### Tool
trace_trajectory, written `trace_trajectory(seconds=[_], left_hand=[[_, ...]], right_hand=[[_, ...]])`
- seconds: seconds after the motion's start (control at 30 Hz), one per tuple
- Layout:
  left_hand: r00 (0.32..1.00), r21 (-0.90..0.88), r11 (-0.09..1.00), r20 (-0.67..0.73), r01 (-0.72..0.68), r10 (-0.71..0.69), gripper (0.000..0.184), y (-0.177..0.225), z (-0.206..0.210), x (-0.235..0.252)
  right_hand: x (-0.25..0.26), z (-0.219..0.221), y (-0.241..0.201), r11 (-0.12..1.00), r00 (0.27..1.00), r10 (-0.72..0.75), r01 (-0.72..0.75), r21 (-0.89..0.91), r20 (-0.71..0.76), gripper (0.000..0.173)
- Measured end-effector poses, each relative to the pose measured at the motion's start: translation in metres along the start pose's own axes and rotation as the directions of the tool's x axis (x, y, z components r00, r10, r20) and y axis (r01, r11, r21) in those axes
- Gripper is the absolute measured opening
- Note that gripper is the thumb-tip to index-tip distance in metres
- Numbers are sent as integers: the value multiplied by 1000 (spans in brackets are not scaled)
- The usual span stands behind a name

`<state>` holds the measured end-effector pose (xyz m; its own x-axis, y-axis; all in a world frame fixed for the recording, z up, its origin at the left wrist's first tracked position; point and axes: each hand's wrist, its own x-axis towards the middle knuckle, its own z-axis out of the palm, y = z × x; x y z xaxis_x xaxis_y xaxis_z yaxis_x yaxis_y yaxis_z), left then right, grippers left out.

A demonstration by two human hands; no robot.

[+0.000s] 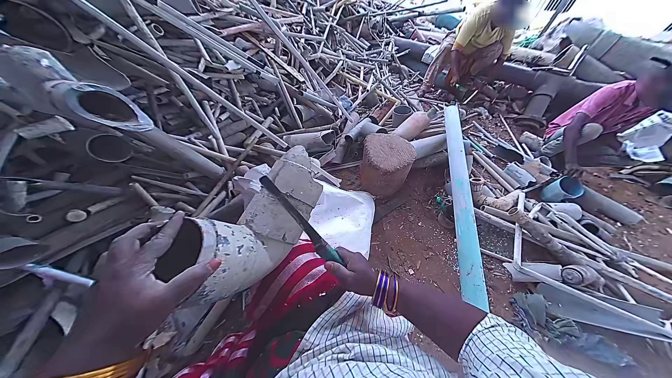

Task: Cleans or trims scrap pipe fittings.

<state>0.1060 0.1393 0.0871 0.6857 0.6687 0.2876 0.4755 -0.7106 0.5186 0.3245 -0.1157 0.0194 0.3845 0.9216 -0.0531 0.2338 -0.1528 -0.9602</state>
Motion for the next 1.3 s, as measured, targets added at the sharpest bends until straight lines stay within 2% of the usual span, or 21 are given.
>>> trace_trajectory(seconds=[0.07,0.1,0.13,0.2,0.27,0.33,0.4,0.47,0.5,0.57,0.63,0.67,0.77,0.83,0.87,0.93,1.0,1.1,1.2,1.23,1.3], left_hand=[[1000,0,1000,7,-3,3,105,1,-1,-2],[1000,-2,1000,4,-5,5,105,3,-1,-3],[1000,2,1000,0,-10,10,105,6,-1,-3],[1000,26,999,0,-24,24,105,10,-3,-2],[1000,39,999,3,-17,17,105,8,-3,1],[1000,33,999,10,9,-10,106,10,-4,2],[999,14,999,27,40,-40,104,18,-5,0],[998,-19,998,33,57,-56,100,26,-9,-2],[998,-31,998,28,59,-58,97,31,-11,-2],[997,-43,996,18,80,-79,94,39,-12,-1],[992,-39,992,47,117,-115,92,44,-14,2],[991,-36,991,56,127,-125,91,45,-16,3],[983,-65,985,98,162,-155,88,47,-21,5],[981,-65,984,109,166,-158,88,46,-21,4],[980,-57,984,119,170,-162,88,47,-22,4],[979,-42,985,122,167,-161,89,49,-22,6],[978,-13,986,131,164,-161,90,51,-22,6],[978,-17,984,114,178,-175,88,47,-23,7],[971,-67,975,129,213,-203,87,42,-22,8],[971,-81,974,131,213,-201,87,41,-21,8],[970,-88,973,138,214,-201,87,43,-22,8]], right_hand=[[14,-6,-13,933,942,91,34,359,-324,21],[19,-9,-18,910,908,141,38,413,-395,20],[20,-10,-18,938,920,146,-12,346,-364,21],[10,-10,-14,989,990,138,-136,-56,19,33],[1,-6,-10,953,954,137,-55,-297,265,40],[-2,-17,-10,967,982,67,-20,-255,179,38],[2,-28,-12,994,986,60,-45,98,-157,25],[14,-31,-20,936,905,155,-6,351,-397,20],[15,-28,-20,950,906,165,-40,310,-391,20],[5,-16,-14,987,987,145,-149,-57,-63,30],[-8,-2,-10,954,956,158,-82,-290,249,41],[-10,0,-8,952,953,144,-59,-301,268,41],[4,-15,-10,997,992,72,-68,38,-108,25],[18,-19,-17,960,921,112,-4,278,-374,21],[19,-18,-16,966,917,114,-13,257,-383,21],[9,-12,-5,990,983,139,-136,34,-122,25],[-2,-6,2,979,981,179,-171,-109,69,29],[0,-29,-4,993,992,86,-92,-71,-87,29],[9,-26,-11,969,910,68,37,244,-409,20],[7,-20,-7,975,915,78,13,222,-397,21],[-1,-11,9,991,986,124,-127,-27,-108,29]])
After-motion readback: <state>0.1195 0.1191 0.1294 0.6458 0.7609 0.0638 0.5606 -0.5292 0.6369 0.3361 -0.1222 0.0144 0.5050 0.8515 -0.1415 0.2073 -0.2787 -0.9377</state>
